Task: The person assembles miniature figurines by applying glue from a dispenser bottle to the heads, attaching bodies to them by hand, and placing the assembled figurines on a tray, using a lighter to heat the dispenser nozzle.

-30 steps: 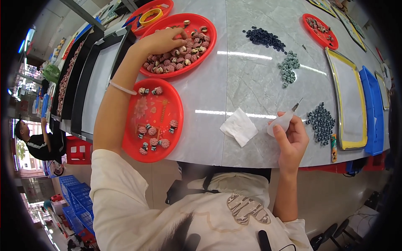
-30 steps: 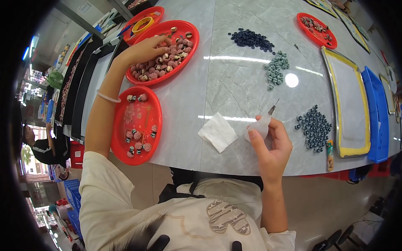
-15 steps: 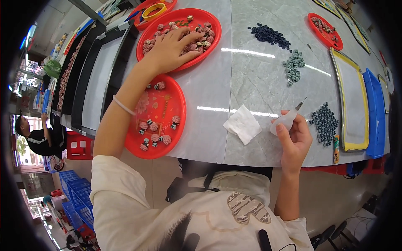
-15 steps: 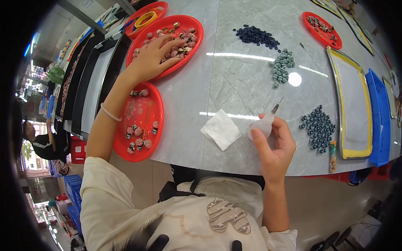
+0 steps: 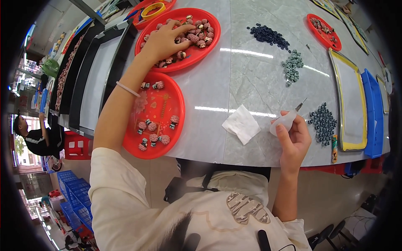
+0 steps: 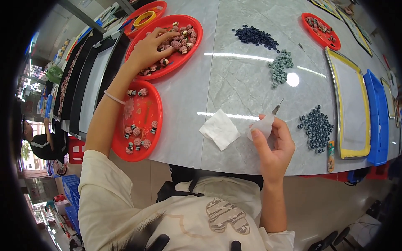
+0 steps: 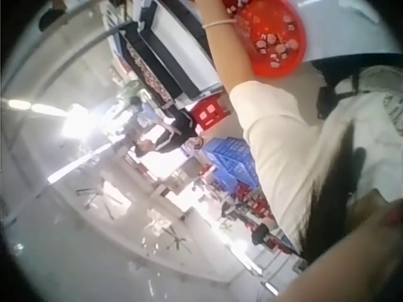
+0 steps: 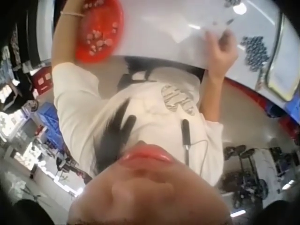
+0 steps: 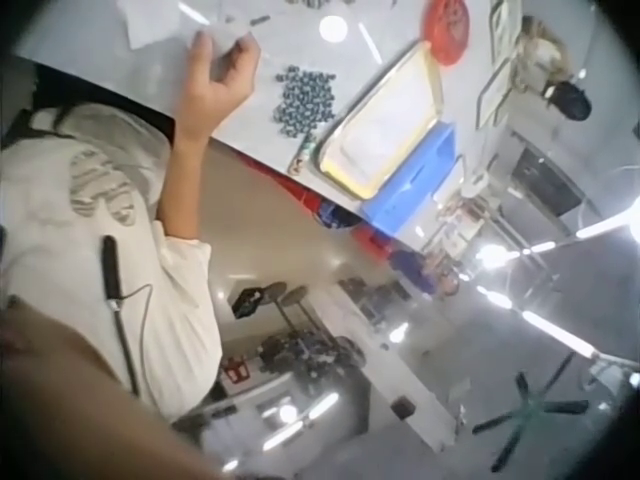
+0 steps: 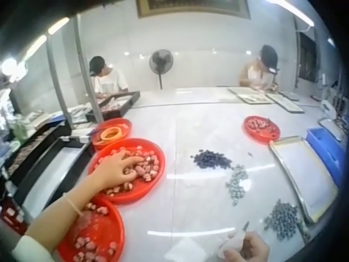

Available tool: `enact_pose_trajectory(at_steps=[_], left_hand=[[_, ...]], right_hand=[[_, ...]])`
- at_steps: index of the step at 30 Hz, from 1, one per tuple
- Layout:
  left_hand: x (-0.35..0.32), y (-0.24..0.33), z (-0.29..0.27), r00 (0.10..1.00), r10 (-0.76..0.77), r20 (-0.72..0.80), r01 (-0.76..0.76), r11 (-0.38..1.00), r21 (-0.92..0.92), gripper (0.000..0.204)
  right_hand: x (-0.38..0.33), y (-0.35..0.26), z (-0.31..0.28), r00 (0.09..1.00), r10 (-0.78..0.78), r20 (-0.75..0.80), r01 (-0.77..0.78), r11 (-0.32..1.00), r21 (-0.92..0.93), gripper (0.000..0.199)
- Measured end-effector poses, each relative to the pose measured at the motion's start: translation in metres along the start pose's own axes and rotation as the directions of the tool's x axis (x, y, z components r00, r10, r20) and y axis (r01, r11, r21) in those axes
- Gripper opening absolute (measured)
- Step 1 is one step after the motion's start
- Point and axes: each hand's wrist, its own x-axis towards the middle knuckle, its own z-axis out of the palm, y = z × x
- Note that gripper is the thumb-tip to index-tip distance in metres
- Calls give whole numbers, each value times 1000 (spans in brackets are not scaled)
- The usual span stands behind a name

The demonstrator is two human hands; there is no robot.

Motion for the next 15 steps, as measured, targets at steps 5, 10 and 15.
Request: enact_pose_trajectory(at_steps=[5,10,15], left_hand=[[1,-19,-1,993,113,-22,-114,993,-25,44],[4,-22,3,985,172,-33,-175,978,-110,35],[3,-15,2,969,213,-123,-231,959,-163,25]], right_hand=[[0,-1,0,1000,6,4,-6,1000,15,29],[1,0,0,1000,13,10,-14,999,30,29],[0,0,1,1000,17,7,-17,999,41,29]])
